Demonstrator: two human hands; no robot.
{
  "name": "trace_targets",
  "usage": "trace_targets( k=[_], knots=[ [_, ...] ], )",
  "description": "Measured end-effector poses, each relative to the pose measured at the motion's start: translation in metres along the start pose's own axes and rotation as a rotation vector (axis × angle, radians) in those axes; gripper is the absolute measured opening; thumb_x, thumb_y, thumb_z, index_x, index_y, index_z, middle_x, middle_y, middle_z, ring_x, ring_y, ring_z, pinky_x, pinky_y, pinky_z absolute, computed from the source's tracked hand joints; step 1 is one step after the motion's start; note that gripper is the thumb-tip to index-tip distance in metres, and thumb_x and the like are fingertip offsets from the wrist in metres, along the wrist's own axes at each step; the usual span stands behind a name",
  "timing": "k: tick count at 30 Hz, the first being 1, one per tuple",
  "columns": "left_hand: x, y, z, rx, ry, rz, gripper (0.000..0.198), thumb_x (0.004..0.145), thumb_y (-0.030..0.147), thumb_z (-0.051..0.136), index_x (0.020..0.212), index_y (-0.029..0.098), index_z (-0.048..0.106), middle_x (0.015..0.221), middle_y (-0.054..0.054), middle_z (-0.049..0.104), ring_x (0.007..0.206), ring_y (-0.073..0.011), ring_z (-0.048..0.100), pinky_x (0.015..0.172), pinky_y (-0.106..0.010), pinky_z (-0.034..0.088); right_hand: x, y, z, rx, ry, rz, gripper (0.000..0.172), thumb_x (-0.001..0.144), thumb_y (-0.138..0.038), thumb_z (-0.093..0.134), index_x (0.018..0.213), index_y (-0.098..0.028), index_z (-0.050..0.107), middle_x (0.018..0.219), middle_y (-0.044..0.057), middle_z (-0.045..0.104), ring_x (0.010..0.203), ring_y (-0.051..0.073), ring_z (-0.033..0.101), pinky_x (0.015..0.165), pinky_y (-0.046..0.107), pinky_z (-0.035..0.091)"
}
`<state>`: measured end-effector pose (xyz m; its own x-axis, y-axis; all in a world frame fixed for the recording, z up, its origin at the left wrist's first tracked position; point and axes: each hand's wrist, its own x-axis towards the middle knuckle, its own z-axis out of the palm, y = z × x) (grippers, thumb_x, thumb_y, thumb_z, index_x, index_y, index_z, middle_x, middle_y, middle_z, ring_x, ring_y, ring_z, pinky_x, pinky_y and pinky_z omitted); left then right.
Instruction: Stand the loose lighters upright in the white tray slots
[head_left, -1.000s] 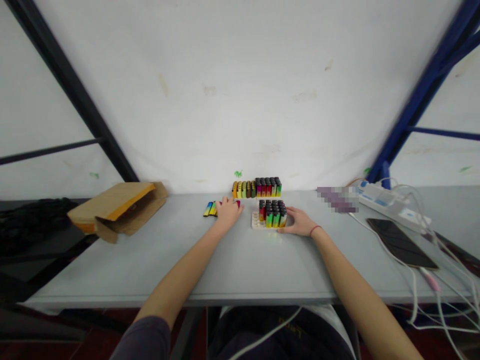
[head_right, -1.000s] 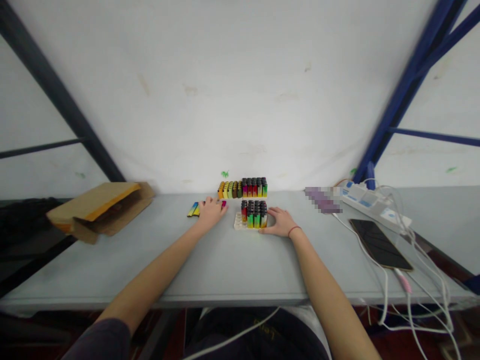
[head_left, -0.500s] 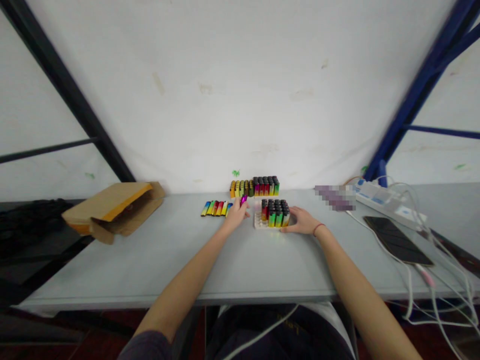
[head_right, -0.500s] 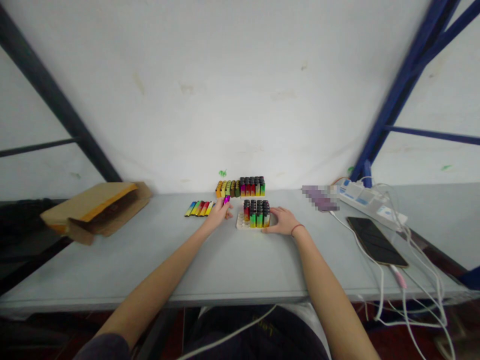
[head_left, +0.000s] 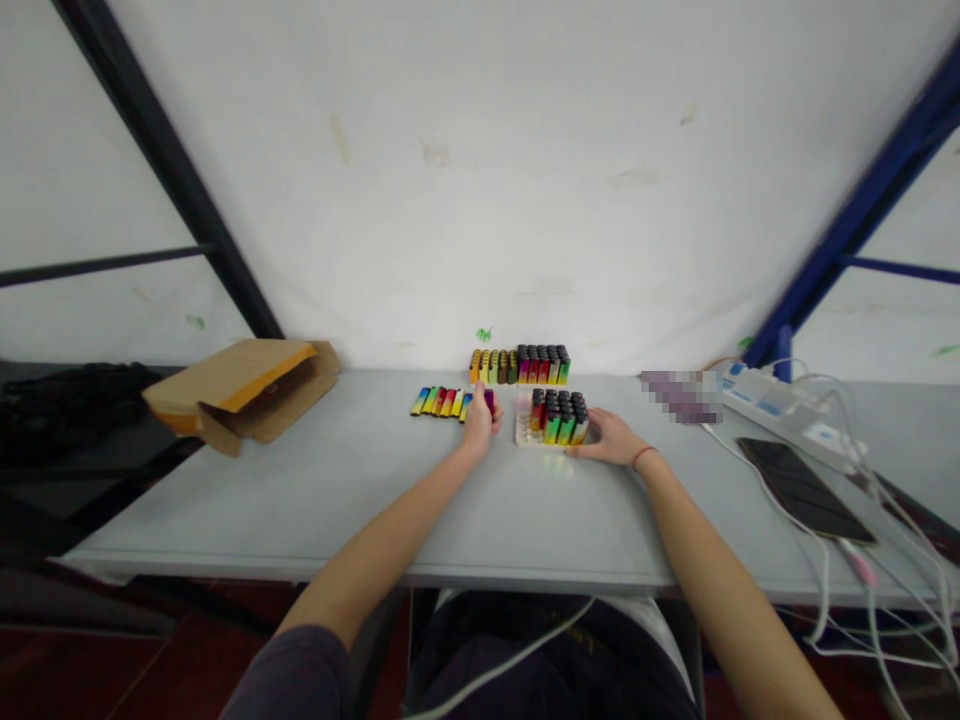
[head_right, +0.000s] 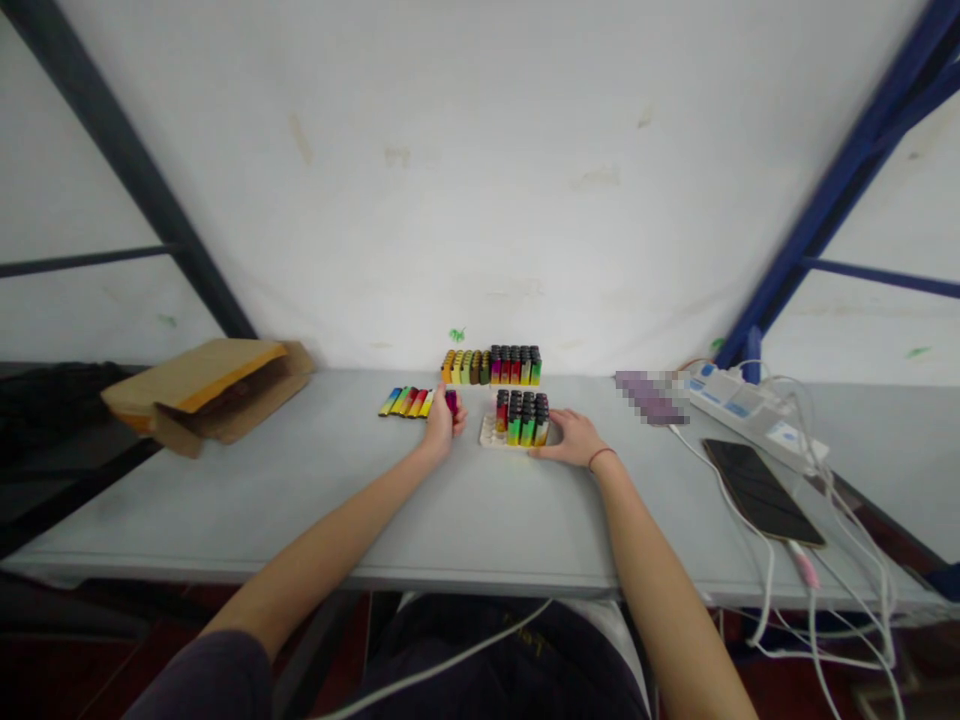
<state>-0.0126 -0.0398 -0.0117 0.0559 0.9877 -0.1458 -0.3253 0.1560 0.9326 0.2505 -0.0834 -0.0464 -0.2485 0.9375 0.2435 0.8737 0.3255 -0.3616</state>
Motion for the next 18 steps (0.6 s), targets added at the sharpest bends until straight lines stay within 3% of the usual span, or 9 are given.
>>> trace_targets(
  k=[5,10,15,18],
  knots=[
    [-0.0015,0.0003,0.0007,0.01,-0.018,-0.07,0.062,0.088,0.076,0.038,0.056,0.024,0.032,0.038,0.009,0.019,0.032,-0.0063,0.017,0.037,-0.02,0.011,0.0001,-0.0001,0.0016,0.001,0.022,-0.002,0.073,0.07,-0.069,0.076,0.121,-0.018,0.07,0.127,0.017,0.07,0.115,0.038,0.065,0.104,0.052,0.049],
    [-0.0007,0.0028,0.0019,0.016,0.018,-0.124,0.054,0.092,0.062,0.038,0.056,0.023,0.032,0.038,0.009,0.02,0.032,-0.0064,0.016,0.037,-0.02,0.01,0.0,0.001,0.0013,-0.014,0.009,-0.004,0.073,0.071,-0.069,0.075,0.121,-0.016,0.07,0.126,0.018,0.071,0.116,0.038,0.065,0.104,0.052,0.049],
    [-0.0004,-0.0012,0.0024,0.008,0.087,-0.077,0.042,0.096,0.039,0.031,0.057,0.023,0.033,0.039,0.008,0.023,0.032,-0.0074,0.017,0.036,-0.02,0.012,-0.0001,0.0018,0.0015,-0.018,-0.002,0.006,0.077,0.072,-0.068,0.075,0.125,-0.014,0.068,0.132,0.02,0.068,0.121,0.039,0.063,0.107,0.053,0.048],
    [-0.0003,-0.0037,0.0022,0.017,0.091,-0.039,0.041,0.096,0.035,0.031,0.057,0.023,0.035,0.04,0.008,0.023,0.032,-0.0078,0.018,0.035,-0.019,0.014,-0.0001,0.0022,0.0018,-0.013,0.002,0.003,0.075,0.071,-0.068,0.076,0.124,-0.015,0.068,0.132,0.019,0.068,0.121,0.038,0.063,0.108,0.052,0.048]
  ],
)
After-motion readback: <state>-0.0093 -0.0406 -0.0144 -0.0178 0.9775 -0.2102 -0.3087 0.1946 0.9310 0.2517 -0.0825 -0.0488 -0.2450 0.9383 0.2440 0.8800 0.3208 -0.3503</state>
